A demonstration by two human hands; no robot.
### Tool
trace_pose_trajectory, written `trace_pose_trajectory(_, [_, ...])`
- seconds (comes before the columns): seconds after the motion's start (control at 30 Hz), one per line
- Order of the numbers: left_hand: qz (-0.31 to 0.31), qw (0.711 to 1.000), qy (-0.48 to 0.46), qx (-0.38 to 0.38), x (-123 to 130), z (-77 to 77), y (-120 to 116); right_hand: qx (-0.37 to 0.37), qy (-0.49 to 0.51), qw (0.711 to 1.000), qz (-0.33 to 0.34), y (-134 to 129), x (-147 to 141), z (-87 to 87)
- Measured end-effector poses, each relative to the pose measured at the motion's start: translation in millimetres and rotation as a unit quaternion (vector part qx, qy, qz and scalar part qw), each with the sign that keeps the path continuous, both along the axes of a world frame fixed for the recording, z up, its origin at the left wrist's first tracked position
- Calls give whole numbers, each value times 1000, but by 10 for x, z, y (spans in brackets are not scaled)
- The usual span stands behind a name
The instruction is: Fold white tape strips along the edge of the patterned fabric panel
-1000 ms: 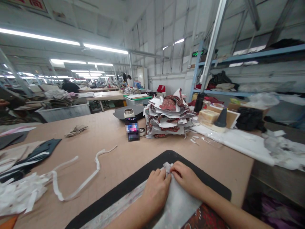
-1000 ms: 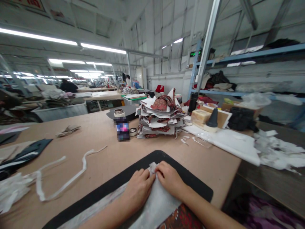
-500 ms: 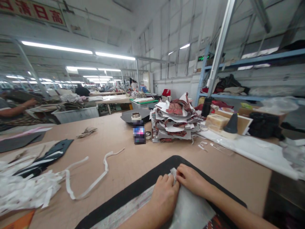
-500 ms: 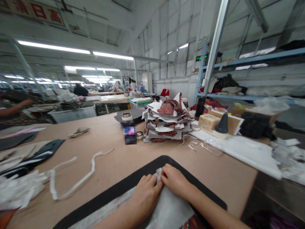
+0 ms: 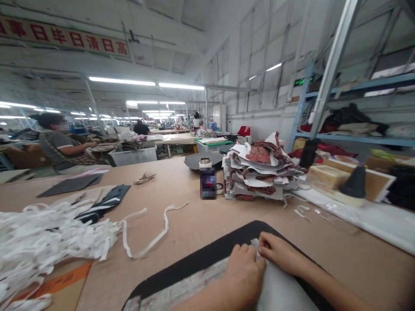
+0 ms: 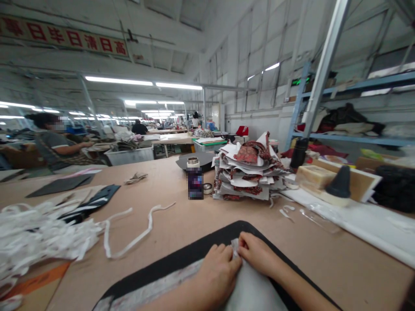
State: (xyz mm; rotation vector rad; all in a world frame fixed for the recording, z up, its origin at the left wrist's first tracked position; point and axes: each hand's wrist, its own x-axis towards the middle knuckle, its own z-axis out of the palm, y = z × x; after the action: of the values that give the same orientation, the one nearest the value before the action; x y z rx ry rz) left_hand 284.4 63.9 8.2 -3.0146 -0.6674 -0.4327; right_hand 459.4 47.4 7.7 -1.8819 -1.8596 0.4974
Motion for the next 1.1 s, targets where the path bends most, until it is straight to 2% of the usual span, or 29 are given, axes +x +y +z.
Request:
trace_pose_trajectory(0.13, [13, 1000, 2, -1, 0, 24, -45, -13, -30, 999, -28, -21, -64, 33])
trace_pose_trajectory(0.23, [32, 998, 47, -28, -136, 115, -101, -9, -50, 998, -46, -59, -106, 27])
trace_pose_trajectory(0.3, [57, 991, 94, -70, -357, 189, -133, -6, -56, 996, -65, -84, -132, 6])
trace_pose_trajectory(0.4, [118, 971, 151, -144, -871, 270, -175, 9, -69, 995, -75, -102, -164, -42])
trace_pose_trajectory(0.53, [232, 944, 122, -200, -1567, 316, -255, 37, -83, 994, -61, -79, -150, -91])
trace_pose_trajectory(0.6, [275, 924, 100, -246, -1760, 345, -296, 39, -63, 996, -47, -67, -113, -77])
trace_pose_trajectory(0.7, [297, 910, 85, -278, -1819, 425, -347, 48, -38, 998, -26, -85, -73, 29])
trace_pose_trajectory(0.8, [296, 919, 71, -252, -1745, 513, -395, 97, -64, 993, 25, -177, -156, 220])
trace_pose_trajectory(0.87, [290, 926, 65, -232, -1701, 546, -433, 107, -75, 986, 108, -271, -308, 340])
trace_pose_trajectory(0.97, [279, 935, 55, -213, -1698, 559, -513, 73, -86, 966, 231, -427, -606, 455])
trace_pose_trajectory(1.03, [260, 941, 47, -210, -1754, 553, -603, 57, -112, 955, 267, -538, -767, 527])
trace_pose_trajectory(1.1, [223, 956, 33, -187, -1860, 525, -734, 41, -153, 949, 271, -671, -843, 661])
